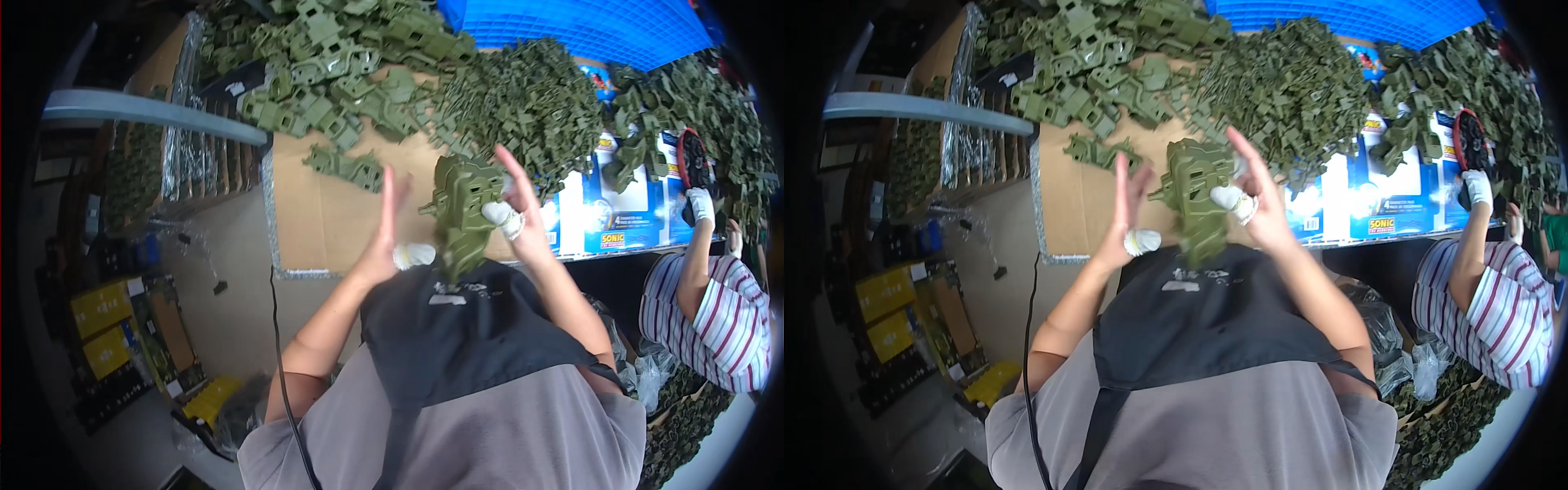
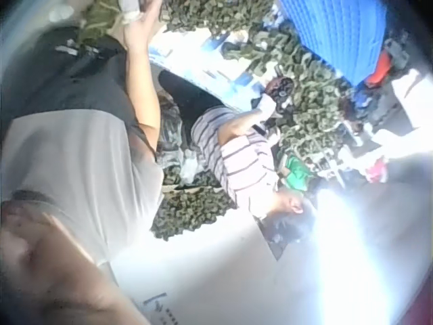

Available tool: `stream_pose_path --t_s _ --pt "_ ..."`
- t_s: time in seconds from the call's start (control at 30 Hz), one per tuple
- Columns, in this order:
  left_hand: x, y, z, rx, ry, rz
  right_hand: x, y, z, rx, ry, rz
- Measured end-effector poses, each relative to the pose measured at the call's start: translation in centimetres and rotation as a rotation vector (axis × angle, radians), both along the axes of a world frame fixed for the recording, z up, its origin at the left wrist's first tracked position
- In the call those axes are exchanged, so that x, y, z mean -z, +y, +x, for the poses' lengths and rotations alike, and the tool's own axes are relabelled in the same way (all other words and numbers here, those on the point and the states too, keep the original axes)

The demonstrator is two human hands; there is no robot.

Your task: The person repeatedly picks up green plastic components from a table and snaps them together by hand. They place the assembled units into a blue bin and continue the process with additional parts from the pile.

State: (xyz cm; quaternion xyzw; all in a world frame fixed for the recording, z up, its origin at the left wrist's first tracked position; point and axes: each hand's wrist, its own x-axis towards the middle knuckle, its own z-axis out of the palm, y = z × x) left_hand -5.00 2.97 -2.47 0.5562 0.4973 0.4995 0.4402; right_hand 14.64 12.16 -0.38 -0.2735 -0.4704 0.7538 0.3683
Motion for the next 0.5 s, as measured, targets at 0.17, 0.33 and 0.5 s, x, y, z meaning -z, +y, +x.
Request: stream_pose_path --t_s 0.17,0.33,0.5 --pt "0.0 1.5 2.3 0.133 -0.077 -0.081 -1.1 0.7 2.3 0.050 -0.472 0.777" --pt "-0.7 1.9 3.2 0.357 0.204 -0.183 -1.2 1.4 5.5 -0.326 -0.502 0.629" --pt "-2.0 2.3 1.8 0.155 -0.101 -0.246 1.3 -0.9 9.1 -0.001 -0.306 0.188"
